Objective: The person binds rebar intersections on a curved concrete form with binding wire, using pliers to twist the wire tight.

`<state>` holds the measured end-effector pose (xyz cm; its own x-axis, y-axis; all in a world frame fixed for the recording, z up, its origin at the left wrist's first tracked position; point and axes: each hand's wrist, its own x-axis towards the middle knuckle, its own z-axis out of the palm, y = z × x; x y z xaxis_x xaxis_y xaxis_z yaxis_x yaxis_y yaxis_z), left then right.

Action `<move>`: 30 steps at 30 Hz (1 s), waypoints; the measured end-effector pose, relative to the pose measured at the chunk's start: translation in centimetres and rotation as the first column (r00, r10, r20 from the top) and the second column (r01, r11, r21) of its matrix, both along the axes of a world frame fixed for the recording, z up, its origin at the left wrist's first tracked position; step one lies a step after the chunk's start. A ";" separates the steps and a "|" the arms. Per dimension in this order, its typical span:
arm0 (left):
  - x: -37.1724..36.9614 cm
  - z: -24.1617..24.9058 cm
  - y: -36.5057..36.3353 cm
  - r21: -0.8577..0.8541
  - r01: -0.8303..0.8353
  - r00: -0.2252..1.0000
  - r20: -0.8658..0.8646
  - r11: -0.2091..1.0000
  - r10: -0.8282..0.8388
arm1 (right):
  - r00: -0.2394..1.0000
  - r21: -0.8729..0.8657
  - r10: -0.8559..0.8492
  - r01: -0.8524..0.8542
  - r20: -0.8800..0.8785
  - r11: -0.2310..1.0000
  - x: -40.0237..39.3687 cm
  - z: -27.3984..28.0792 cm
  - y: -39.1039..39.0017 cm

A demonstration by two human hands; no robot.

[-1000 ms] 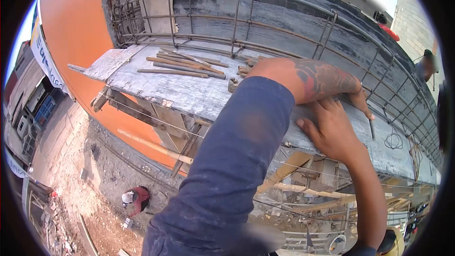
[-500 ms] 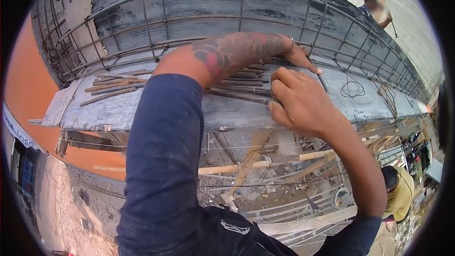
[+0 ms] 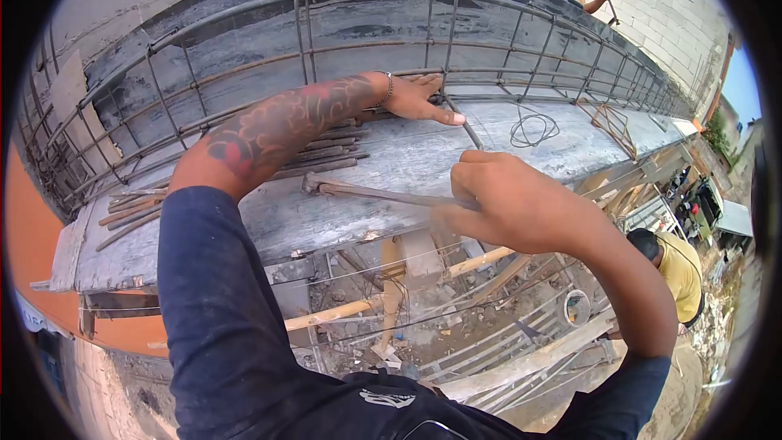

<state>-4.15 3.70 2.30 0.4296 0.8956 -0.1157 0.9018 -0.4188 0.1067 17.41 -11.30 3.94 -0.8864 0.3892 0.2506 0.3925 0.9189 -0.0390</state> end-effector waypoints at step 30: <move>0.6 -1.2 -0.6 0.078 -0.062 0.987 0.151 0.995 0.050 | 0.877 0.437 -0.465 0.375 0.117 0.817 9.4 7.9 6.6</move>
